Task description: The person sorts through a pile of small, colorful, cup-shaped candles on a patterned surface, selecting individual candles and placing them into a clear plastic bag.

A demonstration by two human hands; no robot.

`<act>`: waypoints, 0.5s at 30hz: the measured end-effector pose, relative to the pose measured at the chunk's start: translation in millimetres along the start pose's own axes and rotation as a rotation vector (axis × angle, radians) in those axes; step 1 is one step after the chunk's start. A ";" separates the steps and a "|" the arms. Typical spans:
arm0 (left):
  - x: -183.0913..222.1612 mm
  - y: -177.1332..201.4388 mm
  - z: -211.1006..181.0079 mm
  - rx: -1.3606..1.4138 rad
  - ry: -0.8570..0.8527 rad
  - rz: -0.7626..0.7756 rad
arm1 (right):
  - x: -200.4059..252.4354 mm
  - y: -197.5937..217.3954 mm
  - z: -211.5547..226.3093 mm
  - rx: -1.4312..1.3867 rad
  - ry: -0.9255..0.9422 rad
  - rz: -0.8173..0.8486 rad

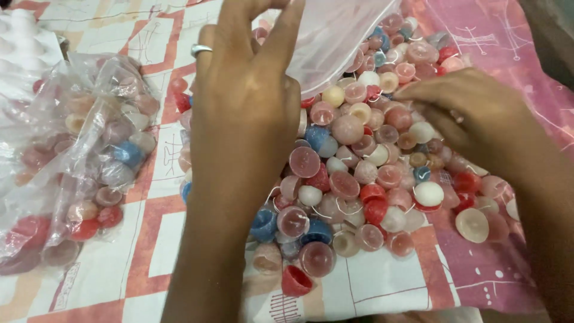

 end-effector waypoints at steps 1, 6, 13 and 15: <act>-0.8 -0.2 2.4 0.006 0.024 0.032 | -0.8 -17.2 1.2 -0.015 -0.020 0.069; 7.6 -22.7 11.6 0.044 0.047 0.110 | -21.5 -54.4 31.1 0.040 0.068 0.178; 13.6 -38.2 9.8 0.112 0.072 0.319 | -26.9 -72.5 33.0 0.036 0.072 0.320; 13.0 -40.3 11.4 0.106 0.070 0.333 | -24.3 -66.2 34.6 0.069 0.097 0.322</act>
Point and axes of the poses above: each hand's wrist, its own x-axis away from the middle knuckle, its own y-axis out of the back of the hand, z = x × y, the point moved 5 cm from there along -x, towards the middle knuckle, and after that the axes turned 13 degrees about x, right-handed, at the moved point
